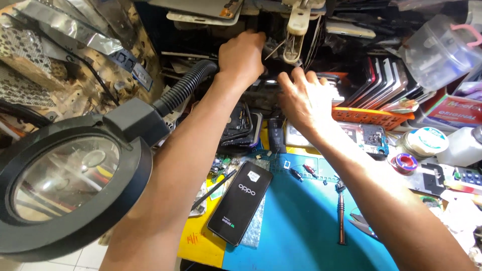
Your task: Disassembling a smartphone to remove and inspect internal components on a repair bench.
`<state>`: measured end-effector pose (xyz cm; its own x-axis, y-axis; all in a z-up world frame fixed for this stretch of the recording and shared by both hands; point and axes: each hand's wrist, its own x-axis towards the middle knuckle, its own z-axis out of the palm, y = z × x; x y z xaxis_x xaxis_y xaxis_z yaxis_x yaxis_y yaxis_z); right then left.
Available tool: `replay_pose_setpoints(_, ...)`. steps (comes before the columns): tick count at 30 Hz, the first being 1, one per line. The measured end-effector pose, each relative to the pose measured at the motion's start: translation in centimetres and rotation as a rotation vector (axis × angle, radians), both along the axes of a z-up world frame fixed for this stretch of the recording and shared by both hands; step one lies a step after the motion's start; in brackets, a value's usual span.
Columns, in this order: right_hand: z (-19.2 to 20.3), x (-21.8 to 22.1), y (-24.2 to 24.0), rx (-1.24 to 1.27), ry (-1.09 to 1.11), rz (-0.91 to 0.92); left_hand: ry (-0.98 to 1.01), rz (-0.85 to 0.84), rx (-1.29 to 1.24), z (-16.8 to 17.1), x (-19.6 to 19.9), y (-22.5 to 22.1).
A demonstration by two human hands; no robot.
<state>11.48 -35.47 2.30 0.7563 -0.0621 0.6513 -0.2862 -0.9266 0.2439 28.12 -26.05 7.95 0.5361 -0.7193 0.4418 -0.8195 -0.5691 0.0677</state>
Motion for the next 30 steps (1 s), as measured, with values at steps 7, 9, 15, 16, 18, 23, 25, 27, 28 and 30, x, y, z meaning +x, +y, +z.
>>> replay_pose_setpoints(7, 1.2, -1.7, 2.4, 0.267, 0.008, 0.147, -0.036, 0.013, -0.003, -0.3, -0.9, 0.2)
replay_pose_setpoints(9, 1.1, -2.4, 2.9, 0.039, -0.127, 0.122, 0.092, 0.046, 0.082, 0.3, -1.7, 0.4)
replay_pose_setpoints(15, -0.5, -3.6, 2.9, -0.043, -0.058, 0.029, 0.454, 0.014, 0.006, 3.3, -4.6, 2.5)
replay_pose_setpoints(16, -0.3, -4.2, 3.4, -0.045, -0.06, 0.024, 0.452, 0.008, 0.005, 3.4, -5.3, 3.1)
replay_pose_setpoints(18, 0.3, -5.7, 3.8, 0.01, -0.101, 0.153, 0.484, 0.004, 0.019, 3.7, -6.7, 3.7)
replay_pose_setpoints(23, 0.4, -10.9, 4.5, 0.1, -0.093, 0.316, 0.339, -0.027, 0.025, 2.5, -8.6, 4.9)
replay_pose_setpoints(25, -0.2, -12.9, 4.2, 0.208, -0.059, 0.425, 0.312, -0.033, 0.02, 4.3, -11.4, 6.5)
replay_pose_setpoints(27, -1.9, -14.7, 3.3, 0.223, -0.062, 0.41, 0.314, -0.128, -0.029, 6.8, -15.0, 8.6)
replay_pose_setpoints(28, -0.7, -16.1, 3.7, 0.219, -0.069, 0.402, 0.308, -0.138, -0.03, 6.4, -16.1, 9.0)
replay_pose_setpoints(30, 1.6, -18.8, 4.5, 0.341, -0.009, 0.472, 0.342, -0.197, -0.197, 5.5, -18.1, 9.9)
